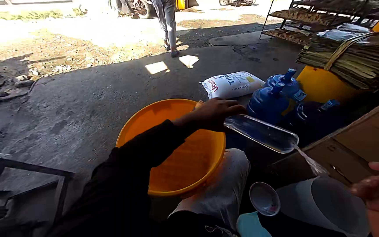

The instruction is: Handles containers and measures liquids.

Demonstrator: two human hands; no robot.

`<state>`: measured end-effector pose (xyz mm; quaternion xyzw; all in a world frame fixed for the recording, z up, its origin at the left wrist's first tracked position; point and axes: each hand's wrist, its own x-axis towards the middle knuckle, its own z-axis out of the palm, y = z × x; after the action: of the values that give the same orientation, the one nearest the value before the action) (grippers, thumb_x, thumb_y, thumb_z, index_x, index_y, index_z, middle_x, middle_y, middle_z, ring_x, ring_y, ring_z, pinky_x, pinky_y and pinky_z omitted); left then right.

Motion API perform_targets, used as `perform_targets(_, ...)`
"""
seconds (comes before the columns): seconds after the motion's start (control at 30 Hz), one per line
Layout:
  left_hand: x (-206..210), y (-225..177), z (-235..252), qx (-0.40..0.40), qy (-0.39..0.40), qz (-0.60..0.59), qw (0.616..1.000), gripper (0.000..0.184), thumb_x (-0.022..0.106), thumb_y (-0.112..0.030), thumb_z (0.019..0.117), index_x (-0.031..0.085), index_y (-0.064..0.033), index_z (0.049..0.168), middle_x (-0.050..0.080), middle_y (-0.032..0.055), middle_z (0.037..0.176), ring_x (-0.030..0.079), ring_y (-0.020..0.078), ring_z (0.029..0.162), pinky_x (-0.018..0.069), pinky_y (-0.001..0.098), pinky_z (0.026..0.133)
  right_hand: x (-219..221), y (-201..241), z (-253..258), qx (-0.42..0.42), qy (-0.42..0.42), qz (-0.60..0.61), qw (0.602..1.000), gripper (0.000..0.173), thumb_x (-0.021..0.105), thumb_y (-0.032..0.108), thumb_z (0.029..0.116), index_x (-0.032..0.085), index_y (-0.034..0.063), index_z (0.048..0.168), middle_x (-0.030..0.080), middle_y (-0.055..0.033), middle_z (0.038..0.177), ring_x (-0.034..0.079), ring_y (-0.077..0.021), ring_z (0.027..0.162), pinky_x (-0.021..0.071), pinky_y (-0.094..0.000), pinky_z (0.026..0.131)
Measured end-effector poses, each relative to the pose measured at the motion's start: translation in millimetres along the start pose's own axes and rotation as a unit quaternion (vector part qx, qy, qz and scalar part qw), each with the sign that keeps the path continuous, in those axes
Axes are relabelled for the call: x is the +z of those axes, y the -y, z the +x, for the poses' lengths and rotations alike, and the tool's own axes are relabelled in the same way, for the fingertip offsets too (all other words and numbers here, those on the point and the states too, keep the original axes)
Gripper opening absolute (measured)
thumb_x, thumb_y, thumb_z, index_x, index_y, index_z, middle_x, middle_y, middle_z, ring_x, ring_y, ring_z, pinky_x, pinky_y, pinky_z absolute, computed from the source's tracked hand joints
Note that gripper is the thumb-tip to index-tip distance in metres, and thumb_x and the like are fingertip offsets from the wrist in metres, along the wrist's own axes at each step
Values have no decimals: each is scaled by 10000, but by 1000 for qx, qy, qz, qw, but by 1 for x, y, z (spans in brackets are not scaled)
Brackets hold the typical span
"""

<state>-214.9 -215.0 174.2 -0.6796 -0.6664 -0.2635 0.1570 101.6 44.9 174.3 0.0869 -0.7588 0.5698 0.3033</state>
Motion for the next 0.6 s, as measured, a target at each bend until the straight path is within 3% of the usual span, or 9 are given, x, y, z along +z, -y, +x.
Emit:
perform_targets(0.07,-9,30,-47,-121,107,0,987,535,841,-164,755,668,-50,1248,701,175,1134,691,358,1015,537,589,844,-19,-36,-41,115,-40,-37,992,291,533,328,1073,641,270,1337,694,113,1270,698,-44,946,588,-218,789)
perform_targets(0.17,-2,72,-116,-317,240,-39,917,578,824,-122,822,607,-76,1357,655,199,1251,655,398,1088,501,644,915,-39,-69,-111,304,-107,-99,942,275,396,155,1088,614,154,1255,721,144,1093,689,-15,874,587,-223,765)
perform_targets(0.3,56,118,-187,-435,367,-46,821,611,817,-137,853,571,-116,1411,654,246,1211,636,459,1107,476,697,928,-39,-85,-176,462,-173,-171,853,284,409,130,1079,551,2,1289,681,83,1032,659,-1,801,568,-204,700)
perform_targets(0.37,97,132,-212,-459,400,-50,792,632,827,-147,838,581,-163,1420,637,232,1297,611,463,1191,461,715,963,-31,-88,-189,506,-191,-192,819,298,432,152,1081,553,-19,1294,678,52,1028,649,-5,787,554,-197,674)
perform_targets(0.43,126,133,-220,-477,432,-61,763,625,802,-126,855,568,-150,1434,622,233,1329,593,462,1229,461,702,975,-23,-91,-194,527,-182,-206,804,313,445,160,1077,556,-34,1297,675,26,1034,647,-10,792,550,-195,677)
perform_targets(0.5,132,114,-206,-531,457,-92,707,628,728,-95,919,494,-117,1502,562,258,1407,531,473,1307,422,689,1028,-17,-95,-201,540,-148,-226,797,344,465,171,1062,566,-59,1297,674,-13,1057,646,-18,825,546,-195,703)
perform_targets(0.6,148,98,-205,-615,390,-141,671,620,710,-99,933,467,-45,1501,541,297,1419,511,481,1332,403,676,1065,-9,-100,-212,574,-106,-240,776,364,475,189,1049,581,-70,1281,676,-61,1069,648,-35,851,542,-204,723)
